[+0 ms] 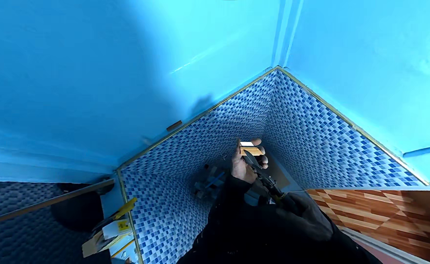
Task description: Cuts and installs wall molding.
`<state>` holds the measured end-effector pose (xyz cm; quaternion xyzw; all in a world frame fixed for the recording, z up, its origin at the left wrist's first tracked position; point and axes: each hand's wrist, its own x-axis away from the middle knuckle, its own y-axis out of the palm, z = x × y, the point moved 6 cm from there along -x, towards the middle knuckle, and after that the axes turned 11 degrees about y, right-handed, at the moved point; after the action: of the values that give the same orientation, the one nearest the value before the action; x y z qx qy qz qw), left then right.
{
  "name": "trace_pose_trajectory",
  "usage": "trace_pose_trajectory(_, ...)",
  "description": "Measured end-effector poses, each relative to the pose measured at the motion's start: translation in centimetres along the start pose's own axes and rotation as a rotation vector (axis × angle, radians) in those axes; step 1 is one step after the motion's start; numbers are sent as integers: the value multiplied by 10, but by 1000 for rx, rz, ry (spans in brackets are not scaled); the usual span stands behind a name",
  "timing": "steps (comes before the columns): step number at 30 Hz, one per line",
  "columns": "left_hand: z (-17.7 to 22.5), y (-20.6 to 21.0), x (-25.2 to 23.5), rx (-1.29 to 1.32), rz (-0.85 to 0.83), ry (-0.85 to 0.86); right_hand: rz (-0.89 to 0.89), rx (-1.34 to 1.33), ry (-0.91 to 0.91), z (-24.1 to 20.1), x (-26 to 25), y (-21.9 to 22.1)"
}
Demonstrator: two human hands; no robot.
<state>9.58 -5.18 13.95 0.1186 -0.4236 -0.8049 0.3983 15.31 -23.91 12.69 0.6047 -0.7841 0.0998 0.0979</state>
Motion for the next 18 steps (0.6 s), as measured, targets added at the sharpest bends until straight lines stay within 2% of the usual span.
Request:
trace_pose_trajectory(10, -4, 1, 0, 12, -2, -19, 54, 63, -11, -1, 2, -4)
trace_pose_trajectory(18, -5, 1, -3, 76, -115, 6, 66, 57, -15, -2, 3, -3)
